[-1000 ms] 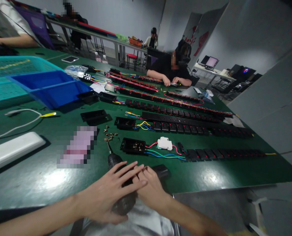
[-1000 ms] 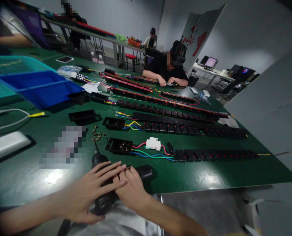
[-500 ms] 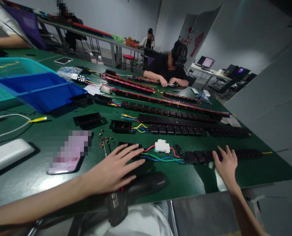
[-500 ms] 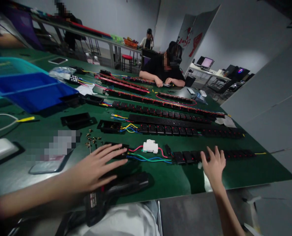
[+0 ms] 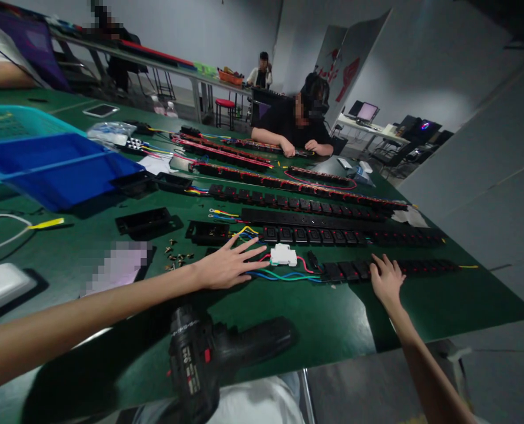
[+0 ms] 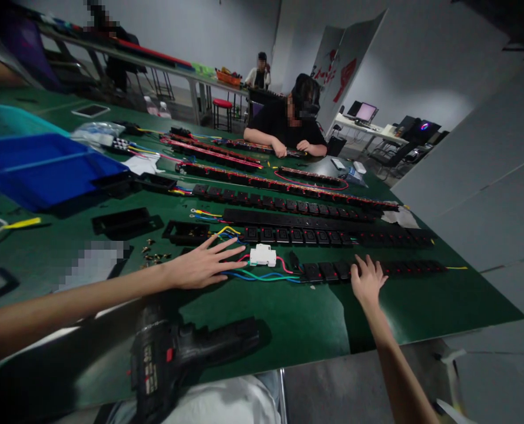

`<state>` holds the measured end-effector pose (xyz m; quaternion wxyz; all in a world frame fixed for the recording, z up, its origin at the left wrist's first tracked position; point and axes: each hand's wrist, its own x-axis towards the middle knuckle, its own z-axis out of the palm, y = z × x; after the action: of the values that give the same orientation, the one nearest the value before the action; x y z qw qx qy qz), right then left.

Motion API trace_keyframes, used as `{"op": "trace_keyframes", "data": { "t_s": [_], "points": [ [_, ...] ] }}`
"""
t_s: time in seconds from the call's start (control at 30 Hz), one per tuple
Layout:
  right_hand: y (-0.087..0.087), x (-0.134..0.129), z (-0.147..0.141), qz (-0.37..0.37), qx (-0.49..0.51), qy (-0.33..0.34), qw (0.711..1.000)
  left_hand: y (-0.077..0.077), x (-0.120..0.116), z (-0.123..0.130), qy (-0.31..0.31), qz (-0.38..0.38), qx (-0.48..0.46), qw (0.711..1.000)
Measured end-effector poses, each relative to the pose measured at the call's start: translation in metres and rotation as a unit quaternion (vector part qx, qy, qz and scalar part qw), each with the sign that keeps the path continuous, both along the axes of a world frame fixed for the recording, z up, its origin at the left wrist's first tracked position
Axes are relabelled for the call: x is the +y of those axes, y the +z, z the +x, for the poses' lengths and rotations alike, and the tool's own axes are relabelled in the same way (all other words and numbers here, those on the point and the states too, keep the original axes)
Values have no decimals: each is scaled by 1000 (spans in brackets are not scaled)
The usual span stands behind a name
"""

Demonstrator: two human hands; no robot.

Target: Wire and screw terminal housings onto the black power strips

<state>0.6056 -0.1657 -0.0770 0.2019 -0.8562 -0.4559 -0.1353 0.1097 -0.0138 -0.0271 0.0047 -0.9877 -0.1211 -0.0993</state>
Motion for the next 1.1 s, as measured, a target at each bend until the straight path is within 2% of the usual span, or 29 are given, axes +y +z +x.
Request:
{"op": "trace_keyframes", "data": {
  "t_s": [0.23, 0.63, 0.9, 1.1],
  "points": [
    [1, 33, 5, 6, 3, 0, 1000, 5, 15, 8, -3, 38, -19, 999],
    [-1, 65, 7, 13, 2, -12, 1000, 0, 38, 9, 20, 28, -11, 999],
    [8, 98, 11, 13, 5, 0, 1000, 0, 53, 11, 25, 37, 9, 999],
    [9, 95, 12, 11, 11, 4, 1000, 1, 53, 11, 30, 39, 19, 999]
  ]
}}
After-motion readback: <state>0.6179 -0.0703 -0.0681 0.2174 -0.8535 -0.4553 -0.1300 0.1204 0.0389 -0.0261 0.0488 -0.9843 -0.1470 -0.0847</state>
